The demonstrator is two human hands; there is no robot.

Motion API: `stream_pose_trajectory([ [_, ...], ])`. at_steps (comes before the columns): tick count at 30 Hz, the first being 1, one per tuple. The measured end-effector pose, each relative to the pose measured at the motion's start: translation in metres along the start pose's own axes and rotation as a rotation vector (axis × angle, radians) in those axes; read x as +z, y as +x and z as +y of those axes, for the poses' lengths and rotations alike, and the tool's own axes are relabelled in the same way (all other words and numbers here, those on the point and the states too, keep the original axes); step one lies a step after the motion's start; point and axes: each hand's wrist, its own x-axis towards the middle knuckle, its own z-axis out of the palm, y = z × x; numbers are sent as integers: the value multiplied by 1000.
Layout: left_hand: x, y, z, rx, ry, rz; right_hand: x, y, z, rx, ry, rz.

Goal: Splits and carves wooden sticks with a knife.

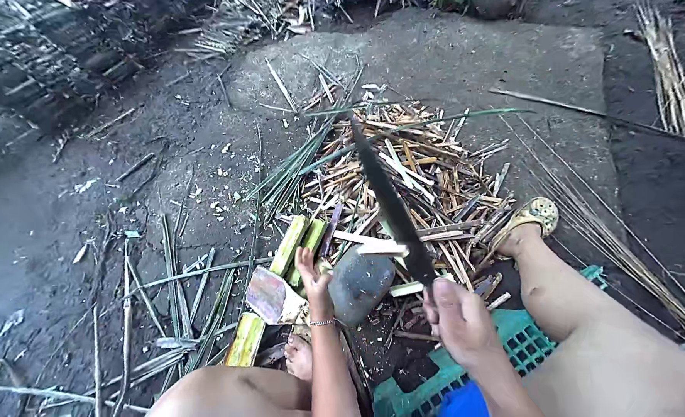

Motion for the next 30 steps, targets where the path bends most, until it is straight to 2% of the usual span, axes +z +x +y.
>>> stream_pose_trajectory([
  [2,3,6,10,5,-92,137,0,4,-3,19,-79,19],
  [3,3,9,13,12,-134,180,6,9,3,97,-141,-41],
  [6,5,15,20,69,-207,223,48,33,50,445,-323,-404],
  [8,11,15,25,109,-239,212,65,46,70,534,-398,-541],
  [11,15,14,35,149,-184,57,55,45,56,455,-386,-515],
  [14,21,9,42,197,30,-328,45,30,44,351,-338,-376],
  [17,39,8,37,89,382,-590,56,30,68,441,-349,-392],
  [19,48,5,20,-28,562,-577,71,31,98,570,-415,-475],
  [20,52,2,9,-44,553,-545,77,31,109,599,-451,-504],
  [23,61,-6,-10,-9,389,-486,81,33,117,622,-488,-549],
  [27,71,-12,-10,-115,187,-489,81,32,114,646,-468,-529],
  [30,73,-17,-7,-99,151,-385,82,33,112,651,-482,-539],
])
